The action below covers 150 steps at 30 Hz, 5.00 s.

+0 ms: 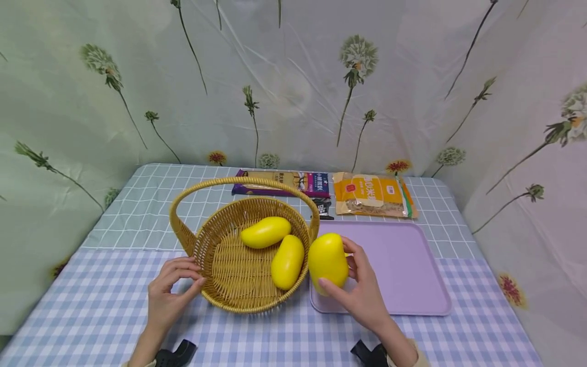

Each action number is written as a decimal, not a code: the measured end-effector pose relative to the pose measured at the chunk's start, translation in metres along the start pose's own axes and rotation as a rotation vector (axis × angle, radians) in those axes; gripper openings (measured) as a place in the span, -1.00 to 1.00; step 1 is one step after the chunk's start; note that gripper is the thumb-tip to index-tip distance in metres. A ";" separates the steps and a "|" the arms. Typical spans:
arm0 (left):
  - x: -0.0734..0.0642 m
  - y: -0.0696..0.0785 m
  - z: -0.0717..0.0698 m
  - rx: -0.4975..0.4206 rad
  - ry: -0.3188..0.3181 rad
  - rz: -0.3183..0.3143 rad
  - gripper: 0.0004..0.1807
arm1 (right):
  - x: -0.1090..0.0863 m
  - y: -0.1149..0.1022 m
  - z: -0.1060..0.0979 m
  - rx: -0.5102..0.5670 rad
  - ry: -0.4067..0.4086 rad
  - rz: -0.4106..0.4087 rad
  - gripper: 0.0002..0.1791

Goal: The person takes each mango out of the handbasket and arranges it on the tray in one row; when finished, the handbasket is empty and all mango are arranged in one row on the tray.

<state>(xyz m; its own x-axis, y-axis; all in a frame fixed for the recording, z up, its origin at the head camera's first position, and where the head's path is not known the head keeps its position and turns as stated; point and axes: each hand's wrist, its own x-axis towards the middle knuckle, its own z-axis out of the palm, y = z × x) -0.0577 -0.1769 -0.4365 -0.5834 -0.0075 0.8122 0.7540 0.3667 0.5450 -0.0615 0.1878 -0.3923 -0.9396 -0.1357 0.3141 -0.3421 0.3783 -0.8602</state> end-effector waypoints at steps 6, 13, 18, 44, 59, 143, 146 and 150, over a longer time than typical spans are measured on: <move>-0.001 -0.002 0.001 -0.002 0.000 0.004 -0.87 | 0.002 0.015 -0.010 -0.009 0.084 0.052 -0.14; -0.003 -0.004 0.000 -0.012 0.003 0.004 -0.86 | 0.005 0.029 -0.024 -0.030 0.167 0.106 -0.20; -0.003 -0.004 0.001 -0.012 0.001 0.005 -0.85 | 0.007 0.038 -0.032 -0.097 0.198 0.150 -0.21; 0.000 -0.001 0.000 -0.003 -0.005 0.002 -0.86 | 0.009 0.066 -0.045 -0.241 0.094 0.449 -0.14; 0.001 -0.001 0.000 -0.003 -0.001 0.004 -0.85 | 0.013 0.072 -0.047 -0.264 0.030 0.556 -0.09; 0.002 0.000 -0.001 0.004 -0.010 -0.012 -0.84 | 0.010 0.059 -0.039 -0.330 0.270 0.016 -0.67; 0.002 0.000 -0.001 -0.001 -0.009 -0.010 -0.84 | 0.011 0.049 -0.035 -0.317 0.237 -0.062 -0.67; 0.002 0.000 -0.001 0.000 -0.009 -0.009 -0.85 | 0.012 0.035 -0.027 -0.300 0.180 -0.148 -0.66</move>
<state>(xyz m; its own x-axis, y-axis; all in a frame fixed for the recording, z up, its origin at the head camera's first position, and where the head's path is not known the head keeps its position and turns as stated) -0.0590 -0.1776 -0.4348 -0.5928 -0.0027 0.8053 0.7488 0.3663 0.5524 -0.0849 0.2238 -0.4075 -0.8555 -0.0555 0.5147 -0.4331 0.6216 -0.6527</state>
